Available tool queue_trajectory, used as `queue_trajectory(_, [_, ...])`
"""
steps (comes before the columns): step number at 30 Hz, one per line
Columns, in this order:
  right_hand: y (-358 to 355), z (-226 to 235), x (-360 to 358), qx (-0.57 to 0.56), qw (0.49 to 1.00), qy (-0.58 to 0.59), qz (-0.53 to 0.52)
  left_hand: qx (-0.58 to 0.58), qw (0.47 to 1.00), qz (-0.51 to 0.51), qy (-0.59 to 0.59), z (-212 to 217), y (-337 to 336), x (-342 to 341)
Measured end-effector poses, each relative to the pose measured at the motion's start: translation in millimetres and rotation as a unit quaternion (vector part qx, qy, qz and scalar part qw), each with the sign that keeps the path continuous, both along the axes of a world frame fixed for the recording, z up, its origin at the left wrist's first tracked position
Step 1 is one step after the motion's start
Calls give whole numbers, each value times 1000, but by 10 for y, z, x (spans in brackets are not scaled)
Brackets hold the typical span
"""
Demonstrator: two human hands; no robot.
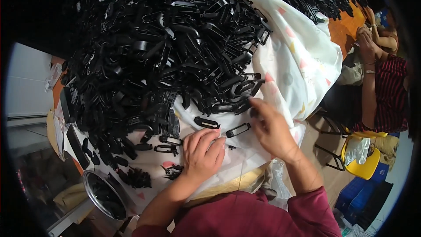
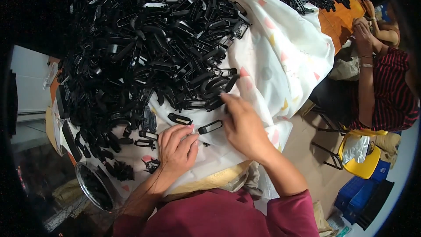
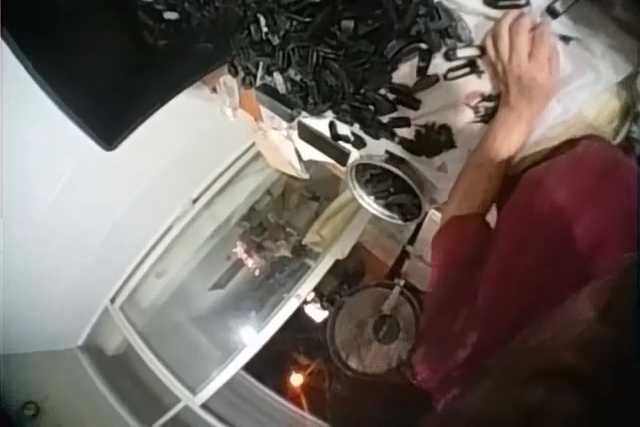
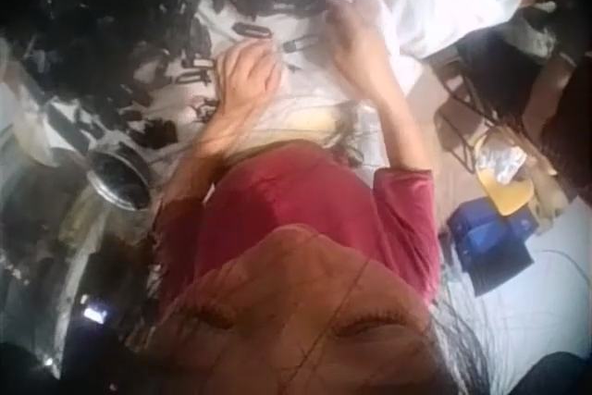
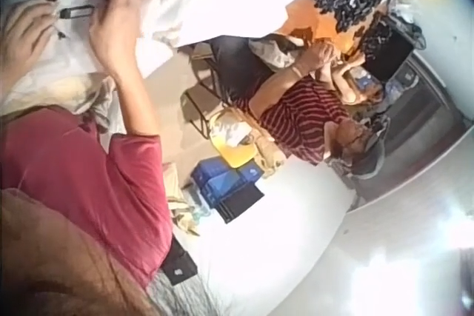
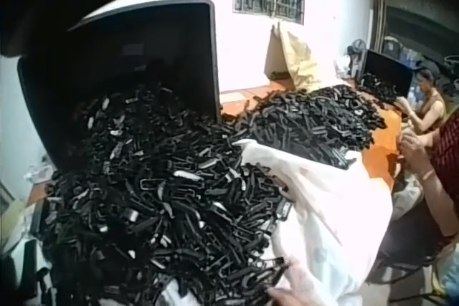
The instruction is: Sorting and inspecting small black plastic clips from a bulk pile into a metal bowl.
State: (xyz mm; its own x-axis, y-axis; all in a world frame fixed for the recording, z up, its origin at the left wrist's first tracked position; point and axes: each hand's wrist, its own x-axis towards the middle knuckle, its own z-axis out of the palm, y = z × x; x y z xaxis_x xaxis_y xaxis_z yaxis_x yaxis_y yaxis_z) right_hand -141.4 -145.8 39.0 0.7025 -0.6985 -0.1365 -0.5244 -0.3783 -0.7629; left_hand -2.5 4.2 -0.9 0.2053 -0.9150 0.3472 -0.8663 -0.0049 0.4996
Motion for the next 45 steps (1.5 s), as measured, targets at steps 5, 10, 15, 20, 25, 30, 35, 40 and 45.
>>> queue_trajectory(5, [-170,233,242,40,999,-7,14,-34,999,30,-28,70,116,-34])
queue_trajectory(10, [-1130,173,1028,-312,948,-58,14,-40,998,31,-27,203,19,-205])
queue_trajectory(15, [-1033,139,1640,-221,974,-41,29,-33,999,16,3,134,17,-232])
queue_trajectory(20, [-661,64,1327,-165,980,-64,94,10,999,35,-14,202,361,-54])
queue_trajectory(25, [-314,68,1173,-215,966,-82,120,-55,998,7,10,214,502,117])
queue_trajectory(30, [-123,189,892,-283,943,-46,166,-18,999,34,10,360,775,325])
queue_trajectory(35, [74,301,646,-332,923,3,194,35,991,124,-28,338,1071,415])
queue_trajectory(40, [-63,521,784,-373,906,-100,172,58,971,222,-62,405,1047,694])
queue_trajectory(45, [-449,406,1668,-367,920,-42,130,66,957,261,-108,369,670,997])
